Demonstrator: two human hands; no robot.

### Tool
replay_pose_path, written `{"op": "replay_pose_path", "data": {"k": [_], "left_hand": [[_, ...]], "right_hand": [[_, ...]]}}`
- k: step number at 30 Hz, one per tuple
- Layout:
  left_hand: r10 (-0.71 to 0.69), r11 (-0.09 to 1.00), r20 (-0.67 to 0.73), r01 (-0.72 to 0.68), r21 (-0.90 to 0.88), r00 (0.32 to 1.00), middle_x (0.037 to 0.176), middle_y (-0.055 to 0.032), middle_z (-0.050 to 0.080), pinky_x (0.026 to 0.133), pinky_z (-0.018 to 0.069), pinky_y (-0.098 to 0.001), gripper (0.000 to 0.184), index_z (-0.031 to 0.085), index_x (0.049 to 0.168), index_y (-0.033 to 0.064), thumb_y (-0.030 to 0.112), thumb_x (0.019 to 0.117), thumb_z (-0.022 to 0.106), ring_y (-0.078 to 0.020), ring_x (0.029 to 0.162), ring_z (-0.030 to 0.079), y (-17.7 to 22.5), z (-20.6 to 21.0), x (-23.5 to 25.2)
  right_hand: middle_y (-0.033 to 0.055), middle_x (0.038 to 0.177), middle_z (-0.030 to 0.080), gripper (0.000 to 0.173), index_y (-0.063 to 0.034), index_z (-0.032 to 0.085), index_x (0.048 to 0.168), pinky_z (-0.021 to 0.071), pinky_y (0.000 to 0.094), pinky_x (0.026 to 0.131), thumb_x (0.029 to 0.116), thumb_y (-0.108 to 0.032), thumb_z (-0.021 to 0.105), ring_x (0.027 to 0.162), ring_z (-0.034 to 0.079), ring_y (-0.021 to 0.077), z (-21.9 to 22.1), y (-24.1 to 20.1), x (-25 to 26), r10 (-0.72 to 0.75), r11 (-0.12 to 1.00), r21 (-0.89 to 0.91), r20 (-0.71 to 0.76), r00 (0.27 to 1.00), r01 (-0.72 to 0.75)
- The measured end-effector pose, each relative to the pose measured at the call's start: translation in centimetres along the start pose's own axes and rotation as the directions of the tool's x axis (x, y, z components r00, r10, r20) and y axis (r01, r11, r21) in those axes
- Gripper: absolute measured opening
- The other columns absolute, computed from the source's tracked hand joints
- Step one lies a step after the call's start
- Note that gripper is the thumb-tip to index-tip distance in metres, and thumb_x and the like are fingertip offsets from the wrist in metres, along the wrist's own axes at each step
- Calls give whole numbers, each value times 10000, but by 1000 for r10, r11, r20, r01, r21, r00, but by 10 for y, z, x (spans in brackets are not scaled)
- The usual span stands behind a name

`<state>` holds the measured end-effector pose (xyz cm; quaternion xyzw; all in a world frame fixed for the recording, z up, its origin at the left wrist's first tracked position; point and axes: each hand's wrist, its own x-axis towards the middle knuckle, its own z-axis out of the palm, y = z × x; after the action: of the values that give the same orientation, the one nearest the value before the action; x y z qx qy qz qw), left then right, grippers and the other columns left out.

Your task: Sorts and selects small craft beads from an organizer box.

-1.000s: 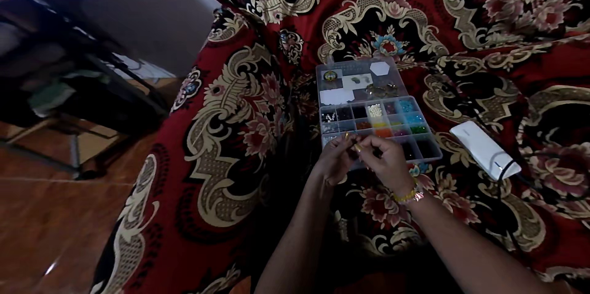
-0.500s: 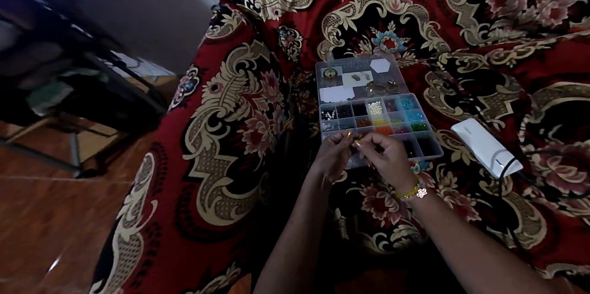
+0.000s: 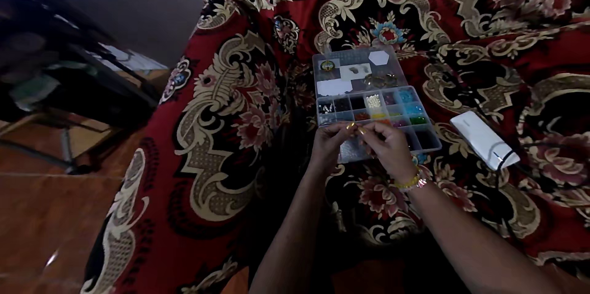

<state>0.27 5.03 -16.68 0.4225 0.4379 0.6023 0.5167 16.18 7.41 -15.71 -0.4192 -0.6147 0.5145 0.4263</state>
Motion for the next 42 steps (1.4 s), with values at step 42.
{"op": "replay_pose_path", "data": {"k": [42], "left_hand": [[-7, 280, 301, -288, 916, 953, 911, -103, 728, 895, 450, -597, 59, 806, 895, 114, 106, 837, 816, -325, 934, 661, 14, -13, -4]], "right_hand": [[-2, 765, 697, 128, -40, 738, 998, 554, 192, 577, 1001, -101, 626, 606, 632, 29, -18, 3, 10, -101, 986, -138, -43, 994, 94]]}}
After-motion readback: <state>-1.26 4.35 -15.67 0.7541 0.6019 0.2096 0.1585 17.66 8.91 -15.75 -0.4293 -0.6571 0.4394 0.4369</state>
